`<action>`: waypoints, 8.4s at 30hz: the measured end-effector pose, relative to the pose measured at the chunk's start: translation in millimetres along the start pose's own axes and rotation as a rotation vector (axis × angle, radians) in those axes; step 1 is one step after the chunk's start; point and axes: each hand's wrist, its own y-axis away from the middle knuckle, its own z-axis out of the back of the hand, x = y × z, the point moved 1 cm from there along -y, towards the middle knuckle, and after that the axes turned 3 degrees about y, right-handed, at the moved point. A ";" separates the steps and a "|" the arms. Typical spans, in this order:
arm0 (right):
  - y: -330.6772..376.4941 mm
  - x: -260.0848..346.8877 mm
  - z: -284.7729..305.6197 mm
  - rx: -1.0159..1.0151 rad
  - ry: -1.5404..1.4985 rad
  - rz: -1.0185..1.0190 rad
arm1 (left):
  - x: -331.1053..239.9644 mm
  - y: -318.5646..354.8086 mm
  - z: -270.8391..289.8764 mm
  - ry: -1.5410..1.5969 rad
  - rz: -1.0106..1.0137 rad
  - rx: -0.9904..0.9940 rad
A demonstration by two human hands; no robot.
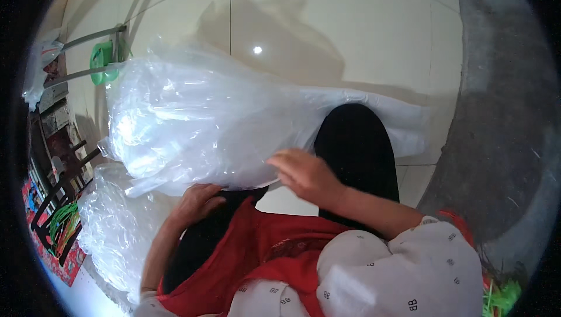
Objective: The person unfolds a large plastic bag, flattens and rolls it tightly on the floor by hand, and secures the roll by tying a plastic string around it.
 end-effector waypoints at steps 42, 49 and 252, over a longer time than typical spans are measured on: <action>-90.6 -79.5 -168.6 1.295 -0.200 -0.515 | 139.6 6.4 -7.5 0.384 0.567 0.171; -111.3 -126.0 -178.8 1.476 -0.558 -0.842 | 12.2 14.0 -7.9 -0.248 -0.349 -0.319; -42.1 -105.1 10.1 -0.688 0.530 -0.470 | 268.7 -23.0 -5.3 0.325 0.342 -1.702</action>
